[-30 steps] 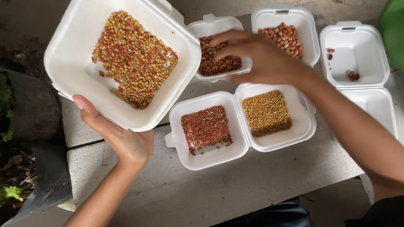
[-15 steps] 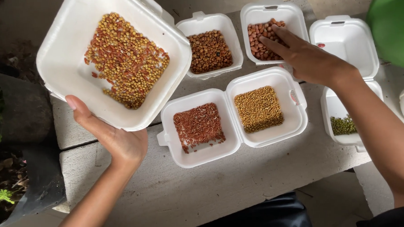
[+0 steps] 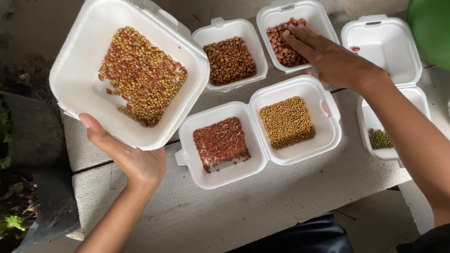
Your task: Sorting various types of seeds into different containers by hand and using a small spoon.
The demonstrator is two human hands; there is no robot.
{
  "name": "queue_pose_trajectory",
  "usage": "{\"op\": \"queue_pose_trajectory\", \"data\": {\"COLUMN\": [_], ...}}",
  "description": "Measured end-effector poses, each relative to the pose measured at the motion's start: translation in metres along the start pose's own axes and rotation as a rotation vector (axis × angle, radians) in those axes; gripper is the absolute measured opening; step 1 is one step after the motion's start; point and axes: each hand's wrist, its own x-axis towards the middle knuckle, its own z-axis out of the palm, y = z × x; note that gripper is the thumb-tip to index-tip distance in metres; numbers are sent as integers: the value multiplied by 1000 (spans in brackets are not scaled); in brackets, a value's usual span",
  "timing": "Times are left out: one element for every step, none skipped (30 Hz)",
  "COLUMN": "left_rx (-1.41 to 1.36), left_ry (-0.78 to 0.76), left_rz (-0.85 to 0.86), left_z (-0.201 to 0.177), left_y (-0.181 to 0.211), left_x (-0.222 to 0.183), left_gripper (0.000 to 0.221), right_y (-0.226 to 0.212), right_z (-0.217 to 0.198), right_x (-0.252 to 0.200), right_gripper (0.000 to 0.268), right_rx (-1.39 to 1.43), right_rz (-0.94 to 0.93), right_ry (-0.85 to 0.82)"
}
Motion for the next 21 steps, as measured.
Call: {"op": "queue_pose_trajectory", "data": {"left_rx": [2, 23, 44, 45, 45, 46, 44, 76, 104, 100, 92, 84, 83, 85, 88, 88, 73, 58, 58, 60, 62], "left_ry": [-2, -23, -42, -43, -19, 5, 5, -31, -69, -71, -71, -71, -72, -72, -74, -77, -44, -12, -16, -14, -10], "left_rz": [-1, 16, 33, 32, 28, 23, 20, 32, 46, 44, 34, 25, 25, 30, 35, 34, 14, -4, -4, -11, -16], "left_z": [-1, -1, -3, 0, 2, 5, 4, 3, 3, 3, 3, 3, 2, 1, 1, 3, 5, 7, 7, 7, 6], "left_y": [0, 0, 0, 2, 4, 5, 5, 5, 4, 4, 4, 4, 3, 3, 2, 2, 2, 3, 2, 2, 2], "left_x": [0, -1, -1, 0, -1, -2, -3, -3, -3, -3, -3, -2, -2, -3, -2, -3, -3, -3, -4, -4, -4], "left_gripper": [89, 87, 86, 86, 86, 87, 87, 85, 83, 83, 84, 85, 85, 85, 84, 84, 87, 90, 90, 90, 89], "right_y": [-17, -34, -51, -40, -29, -18, -1, 16, 33, 15, -2, -20, -19, -17, -16, -4, 9, 21, 23, 25, 27], "right_z": [-18, -35, -53, -55, -56, -58, -47, -36, -26, -31, -35, -39, -26, -14, 0, 15, 32, 48, 49, 50, 51], "right_x": [-5, -10, -15, -26, -38, -50, -60, -71, -82, -84, -84, -85, -88, -91, -95, -97, -100, -103, -101, -99, -97], "right_gripper": [111, 118, 127, 127, 111, 96, 96, 72, 67, 67, 78, 88, 88, 82, 76, 76, 59, 45, 45, 51, 57], "right_rx": [2, 97, 190, 192, 251, 311, 310, 48, -213, -216, -78, 62, 62, 66, 73, 74, -56, -186, -186, -139, -92], "right_rz": [1, 133, 265, 265, 254, 245, 247, 181, 108, 111, 386, 658, 659, 624, 591, 593, 456, 317, 319, 294, 267], "right_ry": [2, -87, -177, -176, -70, 36, 34, 169, 302, 302, 85, -131, -131, -62, 7, 8, 161, 313, 317, 380, 442]}}
